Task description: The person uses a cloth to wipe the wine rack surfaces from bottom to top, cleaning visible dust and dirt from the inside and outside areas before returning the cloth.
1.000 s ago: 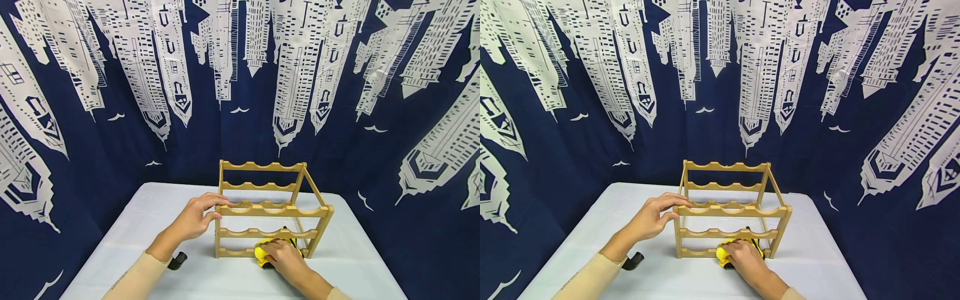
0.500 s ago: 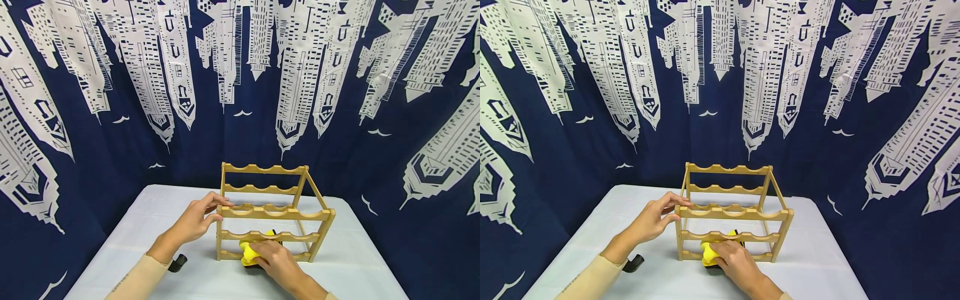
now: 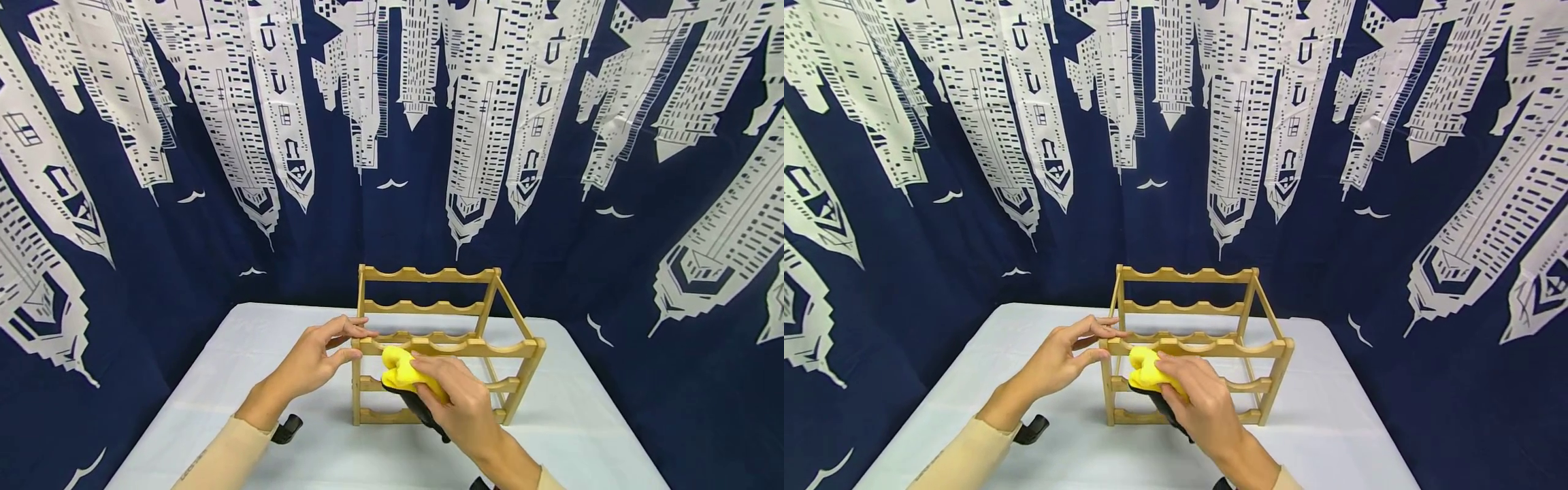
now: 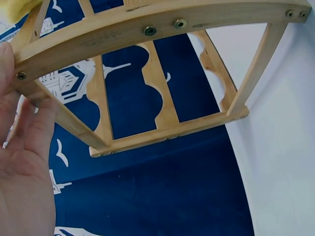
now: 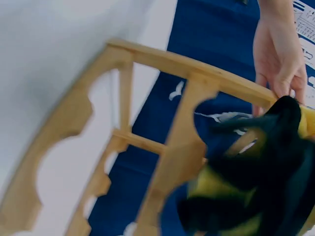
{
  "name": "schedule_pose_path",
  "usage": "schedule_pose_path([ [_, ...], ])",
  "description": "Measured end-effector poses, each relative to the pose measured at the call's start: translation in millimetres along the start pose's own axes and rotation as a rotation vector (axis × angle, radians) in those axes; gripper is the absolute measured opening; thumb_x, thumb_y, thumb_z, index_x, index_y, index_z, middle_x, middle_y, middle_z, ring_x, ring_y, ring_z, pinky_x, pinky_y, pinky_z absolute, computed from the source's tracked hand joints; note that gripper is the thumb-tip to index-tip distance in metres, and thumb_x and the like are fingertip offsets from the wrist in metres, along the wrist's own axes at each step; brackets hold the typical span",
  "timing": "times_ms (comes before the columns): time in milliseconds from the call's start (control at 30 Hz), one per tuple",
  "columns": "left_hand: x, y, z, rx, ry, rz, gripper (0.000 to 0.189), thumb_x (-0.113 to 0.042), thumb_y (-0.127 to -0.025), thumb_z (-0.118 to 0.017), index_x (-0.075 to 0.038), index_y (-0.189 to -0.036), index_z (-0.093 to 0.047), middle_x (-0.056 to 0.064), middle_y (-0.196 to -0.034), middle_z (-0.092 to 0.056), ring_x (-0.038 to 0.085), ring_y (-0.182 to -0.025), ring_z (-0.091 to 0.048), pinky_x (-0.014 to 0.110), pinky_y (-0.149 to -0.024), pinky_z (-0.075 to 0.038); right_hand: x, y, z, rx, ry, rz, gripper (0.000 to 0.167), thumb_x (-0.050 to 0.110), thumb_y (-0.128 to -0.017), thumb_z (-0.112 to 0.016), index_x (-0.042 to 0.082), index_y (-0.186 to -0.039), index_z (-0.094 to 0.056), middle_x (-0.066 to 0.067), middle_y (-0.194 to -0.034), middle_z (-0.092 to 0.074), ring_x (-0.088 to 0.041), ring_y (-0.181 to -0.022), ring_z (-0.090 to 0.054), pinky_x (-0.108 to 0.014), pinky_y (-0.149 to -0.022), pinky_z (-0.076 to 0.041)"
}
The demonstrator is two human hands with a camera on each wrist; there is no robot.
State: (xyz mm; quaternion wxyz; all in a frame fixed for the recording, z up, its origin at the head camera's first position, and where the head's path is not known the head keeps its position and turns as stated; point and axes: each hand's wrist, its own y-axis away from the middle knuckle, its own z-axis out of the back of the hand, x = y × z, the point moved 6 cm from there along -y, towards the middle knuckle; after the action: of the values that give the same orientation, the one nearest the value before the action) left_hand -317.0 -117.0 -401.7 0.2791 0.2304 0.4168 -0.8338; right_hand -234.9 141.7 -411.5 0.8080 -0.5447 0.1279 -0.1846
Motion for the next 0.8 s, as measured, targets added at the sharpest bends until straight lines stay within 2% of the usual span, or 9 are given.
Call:
schedule_pose_path([
  [133, -2.3, -1.5, 2.4, -0.008, -0.022, 0.006, 0.019, -0.007, -0.109, -0.08, -0.016, -0.125, -0.075, 0.0, -0.145, -0.084, 0.043, -0.16, -0.062, 0.06, -0.125, -0.059, 5.4, -14.5, -2.9, 0.022, 0.136, 0.097, 0.029, 0.02, -0.123, -0.062, 0.004, -0.129, -0.085, -0.015, -0.127, -0.088, -0.033, -0.107, -0.084, -0.036, -0.1, -0.071],
  [267, -3.9, -1.6, 1.3, -0.002, -0.021, 0.003, 0.015, -0.007, -0.112, -0.077, -0.017, -0.123, -0.075, 0.004, -0.143, -0.085, 0.046, -0.16, -0.06, 0.063, -0.126, -0.057, 13.8, -17.0, -15.0, 0.069, 0.219, 0.176, 0.032, 0.017, -0.124, -0.058, 0.005, -0.124, -0.087, -0.012, -0.123, -0.089, -0.028, -0.105, -0.084, -0.041, -0.09, -0.072],
  [333, -4.3, -0.7, 0.8, -0.001, -0.018, 0.0, 0.014, -0.007, -0.112, -0.076, -0.016, -0.122, -0.075, 0.005, -0.142, -0.086, 0.047, -0.16, -0.06, 0.063, -0.126, -0.057, 17.5, -15.0, -22.0, 0.1, 0.223, 0.191, 0.028, 0.016, -0.122, -0.061, 0.005, -0.124, -0.088, -0.011, -0.123, -0.089, -0.026, -0.105, -0.085, -0.039, -0.09, -0.073],
  [367, -4.5, -0.2, 0.8, -0.001, -0.015, -0.002, 0.014, -0.007, -0.112, -0.076, -0.016, -0.122, -0.075, 0.006, -0.142, -0.086, 0.048, -0.16, -0.06, 0.063, -0.126, -0.057, 18.8, -13.7, -25.3, 0.117, 0.221, 0.191, 0.023, 0.013, -0.119, -0.067, 0.006, -0.124, -0.088, -0.01, -0.123, -0.089, -0.025, -0.105, -0.085, -0.038, -0.09, -0.073],
  [433, -4.5, 0.5, 1.2, -0.003, -0.006, 0.001, 0.014, -0.007, -0.112, -0.076, -0.016, -0.123, -0.075, 0.006, -0.142, -0.086, 0.049, -0.161, -0.059, 0.063, -0.127, -0.056, 20.1, -11.1, -32.1, 0.158, 0.212, 0.179, 0.018, 0.006, -0.109, -0.081, 0.007, -0.125, -0.088, -0.008, -0.123, -0.089, -0.023, -0.108, -0.085, -0.036, -0.093, -0.072],
  [567, -3.9, 1.9, 1.8, -0.006, 0.003, 0.019, 0.017, -0.006, -0.112, -0.075, -0.018, -0.125, -0.075, 0.006, -0.142, -0.085, 0.045, -0.163, -0.059, 0.06, -0.129, -0.056, 19.6, -6.9, -43.7, 0.23, 0.205, 0.136, 0.049, -0.001, -0.08, -0.103, 0.01, -0.125, -0.088, -0.003, -0.122, -0.089, -0.018, -0.109, -0.084, -0.032, -0.096, -0.071],
  [667, -4.3, 2.5, 0.9, -0.005, 0.006, 0.02, 0.019, -0.005, -0.113, -0.073, -0.018, -0.126, -0.075, 0.006, -0.142, -0.085, 0.043, -0.162, -0.059, 0.059, -0.128, -0.057, 15.3, -4.6, -50.9, 0.27, 0.183, 0.073, 0.051, 0.002, -0.077, -0.107, 0.009, -0.124, -0.087, -0.001, -0.118, -0.089, -0.015, -0.105, -0.084, -0.03, -0.095, -0.071],
  [800, -7.0, 1.4, -0.1, -0.003, 0.003, 0.008, 0.02, -0.003, -0.114, -0.071, -0.017, -0.127, -0.075, 0.006, -0.143, -0.085, 0.044, -0.161, -0.06, 0.06, -0.127, -0.058, 4.3, -3.7, -58.9, 0.289, 0.125, -0.069, 0.044, 0.008, -0.085, -0.104, 0.007, -0.125, -0.087, -0.001, -0.113, -0.09, -0.014, -0.099, -0.084, -0.027, -0.089, -0.071],
])
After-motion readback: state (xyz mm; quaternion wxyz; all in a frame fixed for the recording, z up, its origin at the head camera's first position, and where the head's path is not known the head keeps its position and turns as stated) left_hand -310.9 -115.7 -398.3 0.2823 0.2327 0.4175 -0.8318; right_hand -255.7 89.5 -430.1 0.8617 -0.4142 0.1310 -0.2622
